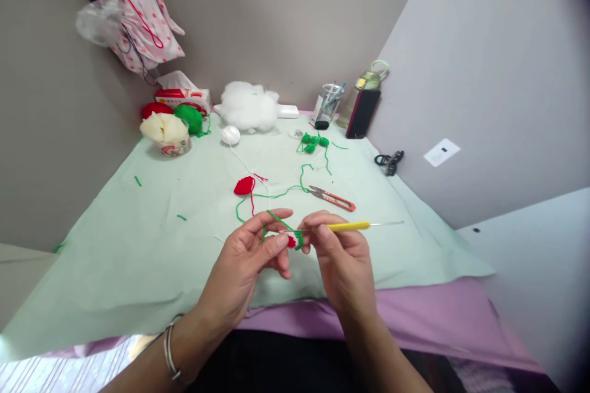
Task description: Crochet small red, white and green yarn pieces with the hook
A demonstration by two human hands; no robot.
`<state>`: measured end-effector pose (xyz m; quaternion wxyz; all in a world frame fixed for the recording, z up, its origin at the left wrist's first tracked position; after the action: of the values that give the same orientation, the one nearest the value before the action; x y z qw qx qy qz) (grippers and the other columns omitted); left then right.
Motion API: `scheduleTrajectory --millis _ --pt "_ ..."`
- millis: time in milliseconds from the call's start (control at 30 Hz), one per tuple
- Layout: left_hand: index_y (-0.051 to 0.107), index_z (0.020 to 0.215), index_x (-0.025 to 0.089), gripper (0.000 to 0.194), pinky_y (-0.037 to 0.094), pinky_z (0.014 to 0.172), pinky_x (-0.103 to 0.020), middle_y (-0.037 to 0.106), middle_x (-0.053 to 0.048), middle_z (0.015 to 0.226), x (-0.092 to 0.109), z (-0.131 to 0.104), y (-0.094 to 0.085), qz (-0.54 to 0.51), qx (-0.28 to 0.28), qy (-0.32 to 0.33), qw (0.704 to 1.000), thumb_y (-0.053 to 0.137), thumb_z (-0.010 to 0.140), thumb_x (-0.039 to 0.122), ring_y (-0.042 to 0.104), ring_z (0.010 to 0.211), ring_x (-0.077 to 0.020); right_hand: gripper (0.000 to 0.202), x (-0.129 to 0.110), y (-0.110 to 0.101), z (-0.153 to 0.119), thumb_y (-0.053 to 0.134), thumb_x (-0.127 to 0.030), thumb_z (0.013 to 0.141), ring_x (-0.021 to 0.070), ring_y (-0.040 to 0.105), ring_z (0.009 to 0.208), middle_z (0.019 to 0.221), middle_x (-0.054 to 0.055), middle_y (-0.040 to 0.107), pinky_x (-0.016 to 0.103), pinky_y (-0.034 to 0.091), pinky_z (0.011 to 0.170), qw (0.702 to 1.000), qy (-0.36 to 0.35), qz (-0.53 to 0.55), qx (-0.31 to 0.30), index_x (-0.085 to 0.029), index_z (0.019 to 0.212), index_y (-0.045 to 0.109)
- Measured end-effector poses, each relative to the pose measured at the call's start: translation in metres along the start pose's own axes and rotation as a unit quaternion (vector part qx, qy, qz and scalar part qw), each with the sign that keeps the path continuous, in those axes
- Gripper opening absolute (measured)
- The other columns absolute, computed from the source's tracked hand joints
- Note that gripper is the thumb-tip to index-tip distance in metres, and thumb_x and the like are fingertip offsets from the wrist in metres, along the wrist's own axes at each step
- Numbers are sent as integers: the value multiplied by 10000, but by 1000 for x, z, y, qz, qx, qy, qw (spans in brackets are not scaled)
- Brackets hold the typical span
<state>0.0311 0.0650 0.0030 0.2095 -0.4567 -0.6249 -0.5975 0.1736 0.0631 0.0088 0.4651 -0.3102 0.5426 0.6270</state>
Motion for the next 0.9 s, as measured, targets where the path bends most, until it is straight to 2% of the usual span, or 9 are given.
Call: scheduleTrajectory --millis 200,367,467,567,633,700,767,833,900 --pt "826 1097 235 230 545 657 -211 651 25 870 0 3 -4 12 -6 8 1000 828 866 238 625 623 -70 186 4 5 7 726 -359 967 124 641 643 824 26 734 263 535 615 999 28 40 -6 -215 869 792" --pt "819 1125 276 219 540 705 -217 616 43 832 5 0 -12 66 9 49 997 802 908 257 630 654 -79 210 -15 5 -4 562 -246 1064 153 687 739 920 36 746 310 575 687 989 -88 -116 -22 -235 997 760" --pt "808 1155 295 247 550 751 -225 615 46 813 7 -4 -16 107 29 78 991 802 912 248 637 702 -95 249 -30 15 -16 512 -143 1059 178 701 824 967 51 748 346 582 757 946 -194 -256 -57 -246 1107 733" --pt "801 1155 281 276 560 746 -221 635 43 801 8 -8 -17 120 57 93 987 828 886 228 631 730 -107 318 -34 29 -27 520 -78 1017 212 719 918 995 80 760 362 596 783 880 -296 -354 -113 -241 1223 698" --pt "790 1180 271 352 560 734 -213 659 40 806 7 -8 -15 101 66 92 988 871 842 216 630 737 -109 375 -31 33 -31 574 -75 987 229 726 936 1022 93 765 363 607 773 836 -348 -410 -115 -257 1293 690" --pt "773 1231 261 439 558 718 -208 669 38 810 2 -5 -12 46 53 60 996 898 812 219 624 723 -104 423 -27 33 -33 641 -76 955 238 731 946 1034 81 763 363 614 774 809 -372 -445 -98 -307 1302 714" --pt "775 1248 222 456 547 673 -198 662 29 811 -5 -1 -9 -27 27 -10 999 897 809 223 600 678 -88 405 -26 29 -31 657 -80 950 232 730 930 1020 60 754 361 617 765 818 -366 -439 -67 -344 1242 751" --pt "794 1224 168 418 529 643 -181 652 17 811 -10 1 -8 -77 13 -70 994 881 817 205 567 634 -63 323 -27 21 -24 614 -109 988 215 713 863 974 51 739 365 610 729 867 -325 -377 -30 -324 1174 768" --pt "802 1224 163 399 523 658 -173 639 19 809 -8 2 -9 -90 14 -76 993 866 830 187 558 627 -51 249 -26 12 -16 558 -164 1035 195 675 759 898 47 710 364 584 673 926 -259 -273 2 -282 1099 769"
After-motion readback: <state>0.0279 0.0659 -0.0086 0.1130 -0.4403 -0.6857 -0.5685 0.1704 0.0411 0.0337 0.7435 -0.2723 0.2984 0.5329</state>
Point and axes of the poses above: each hand's wrist, its own z-axis towards the middle knuckle, its own y-axis out of the palm, x = y × z, the point moved 7 cm from there along z, towards the middle knuckle
